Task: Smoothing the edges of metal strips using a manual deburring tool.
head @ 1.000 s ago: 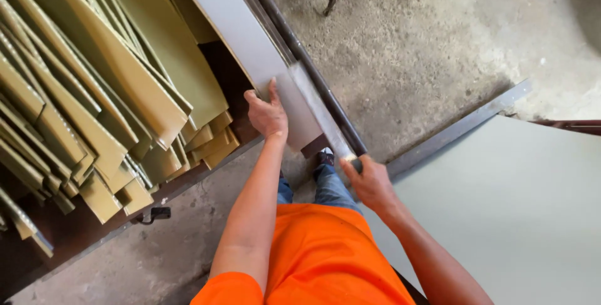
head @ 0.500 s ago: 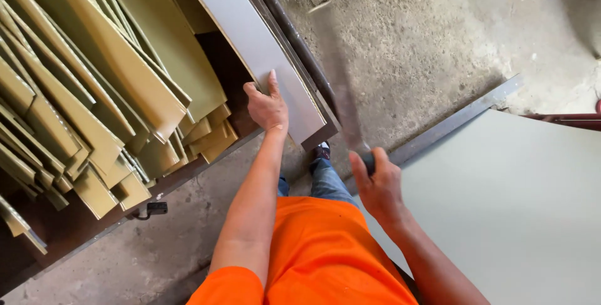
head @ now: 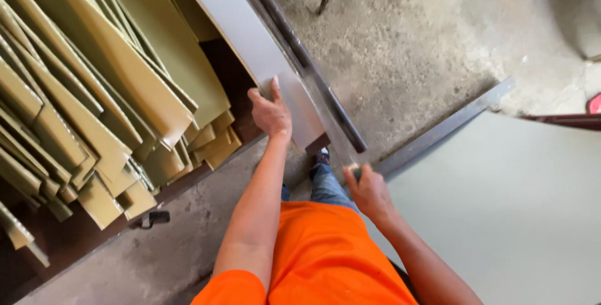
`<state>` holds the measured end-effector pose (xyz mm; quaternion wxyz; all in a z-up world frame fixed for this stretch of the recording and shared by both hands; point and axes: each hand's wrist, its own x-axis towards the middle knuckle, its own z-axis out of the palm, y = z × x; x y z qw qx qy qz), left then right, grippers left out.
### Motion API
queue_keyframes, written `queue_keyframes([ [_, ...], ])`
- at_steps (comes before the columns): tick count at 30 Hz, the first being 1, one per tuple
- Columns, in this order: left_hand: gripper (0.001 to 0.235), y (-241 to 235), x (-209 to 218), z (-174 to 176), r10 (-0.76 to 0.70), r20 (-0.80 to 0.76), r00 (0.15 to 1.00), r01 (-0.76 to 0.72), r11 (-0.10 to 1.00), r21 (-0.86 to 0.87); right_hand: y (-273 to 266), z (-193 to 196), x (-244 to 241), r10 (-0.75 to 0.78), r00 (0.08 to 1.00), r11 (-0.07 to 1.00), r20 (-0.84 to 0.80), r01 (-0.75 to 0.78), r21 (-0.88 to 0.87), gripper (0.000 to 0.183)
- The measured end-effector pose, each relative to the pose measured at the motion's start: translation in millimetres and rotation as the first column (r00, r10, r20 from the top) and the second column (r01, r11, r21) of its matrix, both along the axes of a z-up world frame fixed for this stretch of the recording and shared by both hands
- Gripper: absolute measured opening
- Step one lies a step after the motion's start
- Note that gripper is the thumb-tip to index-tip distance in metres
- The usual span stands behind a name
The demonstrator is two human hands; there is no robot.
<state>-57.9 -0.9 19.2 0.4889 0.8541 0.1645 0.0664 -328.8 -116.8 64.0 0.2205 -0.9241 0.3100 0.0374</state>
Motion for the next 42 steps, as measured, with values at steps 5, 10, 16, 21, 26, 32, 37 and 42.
queue_keyframes([
  [5, 0.057, 2.9, -0.5, -7.3, -0.011, 0.029, 1.0, 0.011, 1.0, 0.002, 22.4, 81.0, 16.2, -0.164, 0.981, 0.976, 0.105, 0.146, 0.16, 0.05],
  [10, 0.055, -6.0, 7.5, -2.9, -0.011, -0.025, 1.0, 0.011, 1.0, -0.011, 19.7, 40.0, 2.9, -0.144, 0.987, 0.983, 0.072, 0.135, 0.121, 0.047],
  [16, 0.054, 20.4, 12.7, 5.9, -0.112, -0.135, 0.984, 0.111, 0.994, -0.02, 22.8, 28.9, 6.0, -0.083, 0.987, 0.991, -0.136, 0.097, 0.096, 0.055],
  [21, 0.13, 62.8, 37.8, 59.6, -0.561, 0.076, 0.824, 0.564, 0.825, -0.026, 4.0, 17.2, -4.4, -0.018, 0.99, 0.996, -0.143, 0.031, 0.085, 0.059],
  [26, 0.155, 53.1, 69.5, 51.4, -0.721, -0.336, 0.606, 0.774, 0.631, 0.044, 14.4, 96.3, 40.3, -0.15, 0.94, 0.899, -0.306, 0.259, 0.353, 0.047],
  [32, 0.155, 48.8, 70.5, 68.2, -0.684, -0.441, 0.581, 0.79, 0.605, 0.103, 1.7, 151.5, 109.1, -0.221, 0.942, 0.82, 0.254, 0.038, 0.572, 0.028],
  [37, 0.156, 43.3, 69.9, 80.2, -0.642, -0.508, 0.575, 0.791, 0.594, 0.145, -35.7, 61.2, 112.5, -0.166, 0.877, 0.811, 0.452, -0.139, 0.568, 0.032],
  [42, 0.155, 40.9, 71.6, 81.9, -0.622, -0.556, 0.551, 0.802, 0.578, 0.148, -44.7, 39.7, 127.3, 0.177, 0.968, 0.952, 0.178, -0.214, 0.217, 0.039],
])
